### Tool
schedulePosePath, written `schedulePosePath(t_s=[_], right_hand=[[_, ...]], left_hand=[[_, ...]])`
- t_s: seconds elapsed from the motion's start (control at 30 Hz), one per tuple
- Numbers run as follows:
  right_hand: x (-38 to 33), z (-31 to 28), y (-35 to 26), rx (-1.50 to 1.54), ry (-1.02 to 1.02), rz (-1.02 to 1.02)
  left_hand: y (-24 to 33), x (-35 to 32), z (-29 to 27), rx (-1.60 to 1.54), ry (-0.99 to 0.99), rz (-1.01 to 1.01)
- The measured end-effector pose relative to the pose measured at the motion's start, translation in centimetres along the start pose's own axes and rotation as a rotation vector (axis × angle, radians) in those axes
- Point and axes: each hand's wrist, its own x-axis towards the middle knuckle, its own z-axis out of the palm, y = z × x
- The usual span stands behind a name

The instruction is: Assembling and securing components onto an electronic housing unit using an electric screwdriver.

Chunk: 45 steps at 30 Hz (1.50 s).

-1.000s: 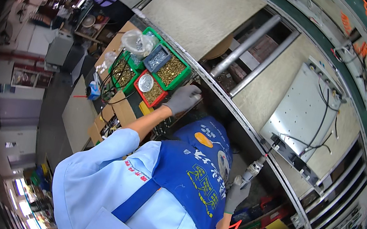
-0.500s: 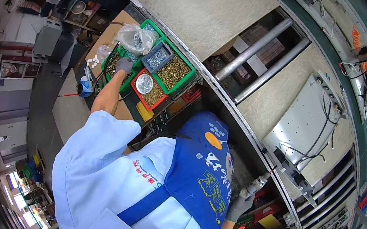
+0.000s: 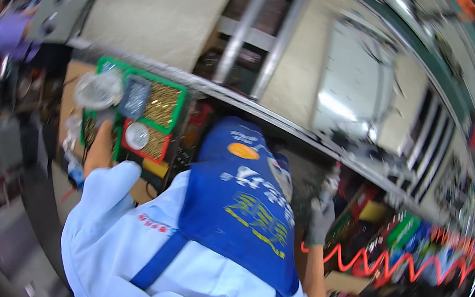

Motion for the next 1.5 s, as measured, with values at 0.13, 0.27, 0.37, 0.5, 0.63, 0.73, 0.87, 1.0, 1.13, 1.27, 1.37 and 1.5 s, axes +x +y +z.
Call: schedulePosePath(t_s=[0.13,0.27,0.37,0.5,0.63,0.73,0.87,1.0,1.13,1.27,1.37,1.5], right_hand=[[0.2,-0.5,0.4,-0.072,-0.015,0.107],[0.1,-0.2,-1.0,-0.051,-0.072,0.098],[0.5,-0.6,-1.7,-0.004,-0.109,0.081],[0.5,-1.5,-1.6,0.06,-0.15,0.097],[0.9,-2.1,-2.6,0.103,-0.228,0.143],[1.5,-2.0,-0.8,0.133,-0.246,0.101],[1.7,-1.3,1.0,0.201,-0.242,0.09],[1.1,-1.7,-0.3,0.233,-0.267,0.166],[0.7,-1.8,-2.5,0.154,-0.227,0.185],[0.3,-1.5,-3.8,0.133,-0.182,0.182],[0.3,-1.6,-4.0,0.166,-0.19,0.231],[0.3,-1.4,-4.3,0.153,-0.175,0.258]], left_hand=[[-2.3,0.0,-1.9,-0.078,0.167,0.032],[-0.9,-4.2,-3.9,-0.225,0.301,-0.178],[0.7,-6.9,-6.1,-0.06,0.219,-0.021],[8.4,-14.5,-6.7,-0.259,-0.032,0.348],[21.6,-26.6,-9.3,-0.626,-0.242,0.547],[30.6,-33.6,-10.8,-0.897,-0.427,0.761],[39.5,-39.5,-12.6,-0.845,-0.555,0.981],[45.4,-43.2,-13.3,-0.853,-0.684,1.083],[48.8,-42.5,-11.4,-0.81,-0.737,1.223],[50.3,-42.3,-12.6,-0.633,-0.6,1.517],[50.4,-41.9,-12.1,-0.678,-0.679,1.496],[50.6,-41.8,-12.3,-0.636,-0.816,1.429]])
